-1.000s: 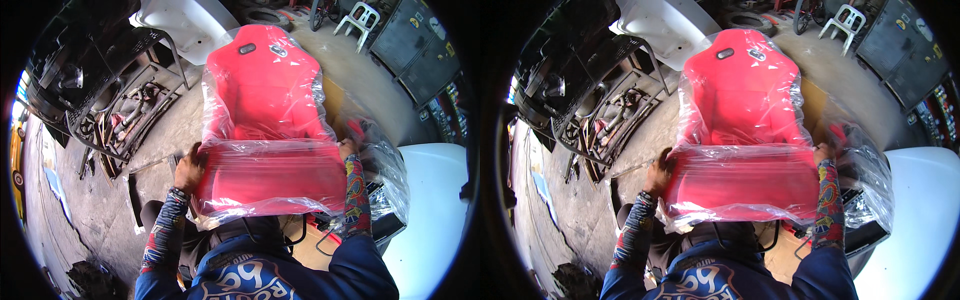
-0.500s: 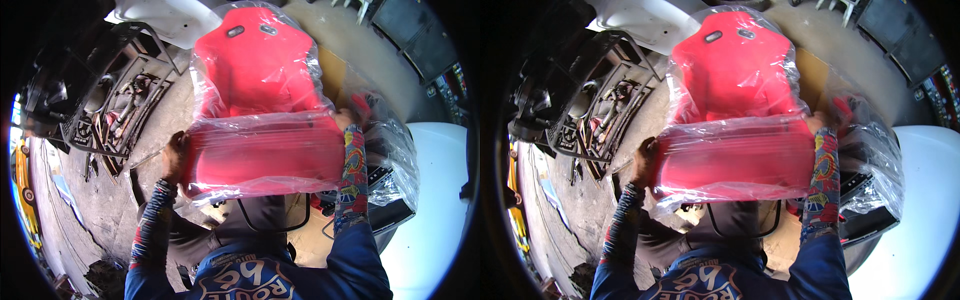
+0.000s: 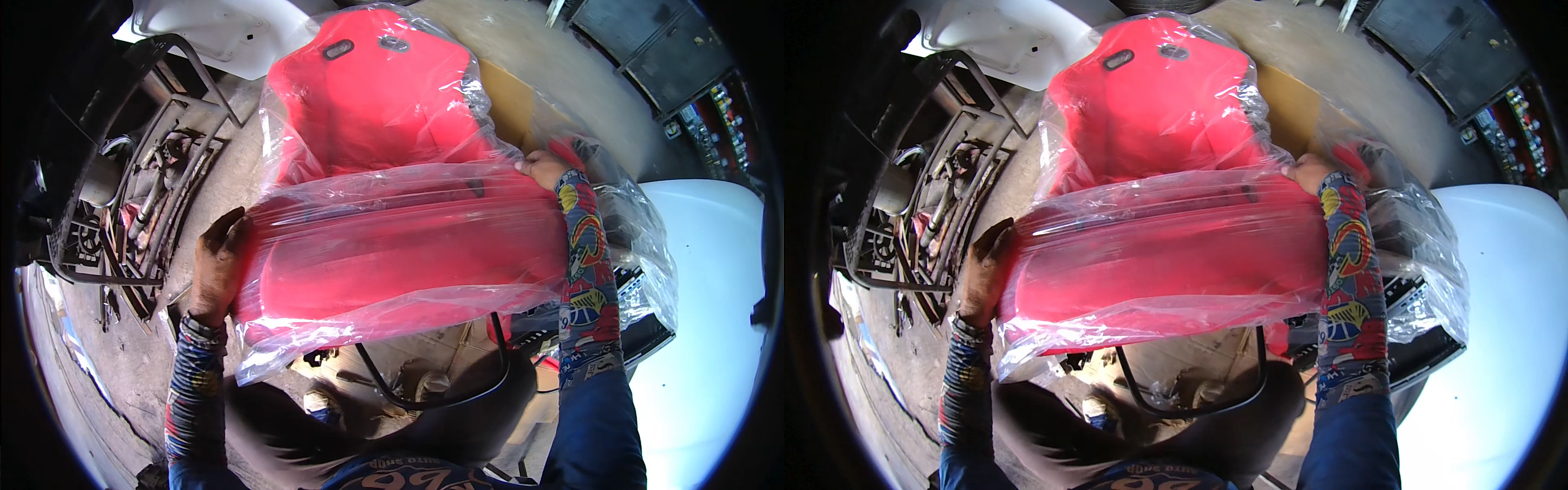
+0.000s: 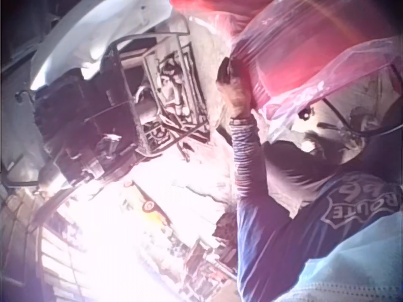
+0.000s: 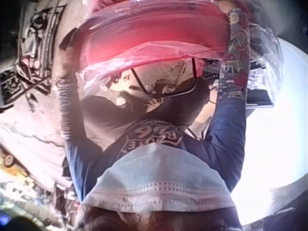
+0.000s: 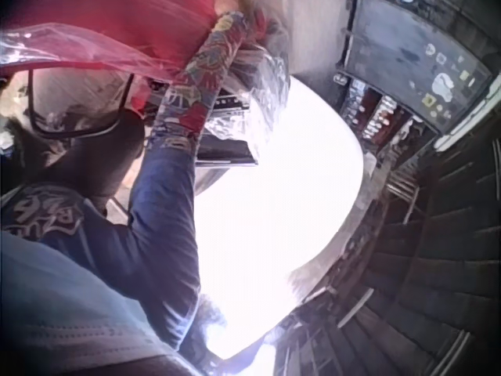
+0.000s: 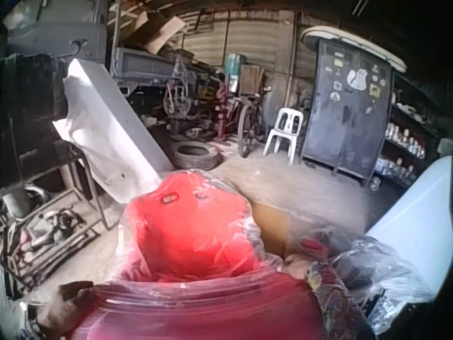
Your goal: The person assembles a red car seat by attaching a metal frame and securing it with screws. They handle the seat, frame, and screws, and use a screwdriver to fasten the components together.
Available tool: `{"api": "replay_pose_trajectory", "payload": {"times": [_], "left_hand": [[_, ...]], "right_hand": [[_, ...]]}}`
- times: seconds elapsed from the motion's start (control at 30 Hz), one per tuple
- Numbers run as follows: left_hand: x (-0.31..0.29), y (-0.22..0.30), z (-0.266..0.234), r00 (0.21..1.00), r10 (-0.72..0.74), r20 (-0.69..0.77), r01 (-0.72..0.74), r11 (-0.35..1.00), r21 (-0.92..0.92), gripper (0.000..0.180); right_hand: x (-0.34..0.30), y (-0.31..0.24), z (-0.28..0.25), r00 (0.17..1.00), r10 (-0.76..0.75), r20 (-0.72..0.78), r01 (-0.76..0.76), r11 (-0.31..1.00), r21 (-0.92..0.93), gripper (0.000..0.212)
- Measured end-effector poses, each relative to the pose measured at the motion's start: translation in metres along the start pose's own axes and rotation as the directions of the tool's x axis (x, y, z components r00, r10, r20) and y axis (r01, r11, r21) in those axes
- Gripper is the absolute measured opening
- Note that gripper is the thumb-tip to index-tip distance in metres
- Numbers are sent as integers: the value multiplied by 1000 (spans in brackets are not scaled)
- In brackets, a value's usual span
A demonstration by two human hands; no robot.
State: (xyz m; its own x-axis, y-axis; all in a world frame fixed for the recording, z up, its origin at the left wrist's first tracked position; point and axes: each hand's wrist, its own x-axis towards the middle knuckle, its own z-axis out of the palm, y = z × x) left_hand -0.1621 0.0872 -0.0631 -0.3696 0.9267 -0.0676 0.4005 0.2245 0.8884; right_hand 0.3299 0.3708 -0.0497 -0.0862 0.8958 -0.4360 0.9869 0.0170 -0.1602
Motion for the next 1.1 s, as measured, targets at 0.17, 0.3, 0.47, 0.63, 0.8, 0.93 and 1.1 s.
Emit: {"api": "replay_pose_trajectory", "payload": {"times": [0.17,0.3,0.47,0.63,0.8,0.93,1.1], "left_hand": [[-43,3,1,991,128,-49,-120,983,140,52],[-116,0,7,988,135,-70,-123,980,155,48],[-169,-42,-21,983,108,151,-121,990,78,39],[-107,-88,-5,968,-235,92,247,957,-151,60],[-40,-103,48,959,259,114,-256,966,-40,61],[-59,-144,27,974,81,210,-110,985,129,40],[-81,-182,-8,558,-323,764,38,930,366,35]], "right_hand": [[-51,13,16,977,-118,-180,118,993,-10,54],[-122,26,55,909,-73,-411,91,996,24,54],[-213,51,125,808,-84,-583,165,982,88,47],[-254,89,188,808,69,-585,170,924,343,52],[-267,105,202,858,49,-512,220,865,452,65],[-265,99,184,880,18,-475,269,805,528,77],[-226,88,128,896,137,-423,93,872,480,73]]}}
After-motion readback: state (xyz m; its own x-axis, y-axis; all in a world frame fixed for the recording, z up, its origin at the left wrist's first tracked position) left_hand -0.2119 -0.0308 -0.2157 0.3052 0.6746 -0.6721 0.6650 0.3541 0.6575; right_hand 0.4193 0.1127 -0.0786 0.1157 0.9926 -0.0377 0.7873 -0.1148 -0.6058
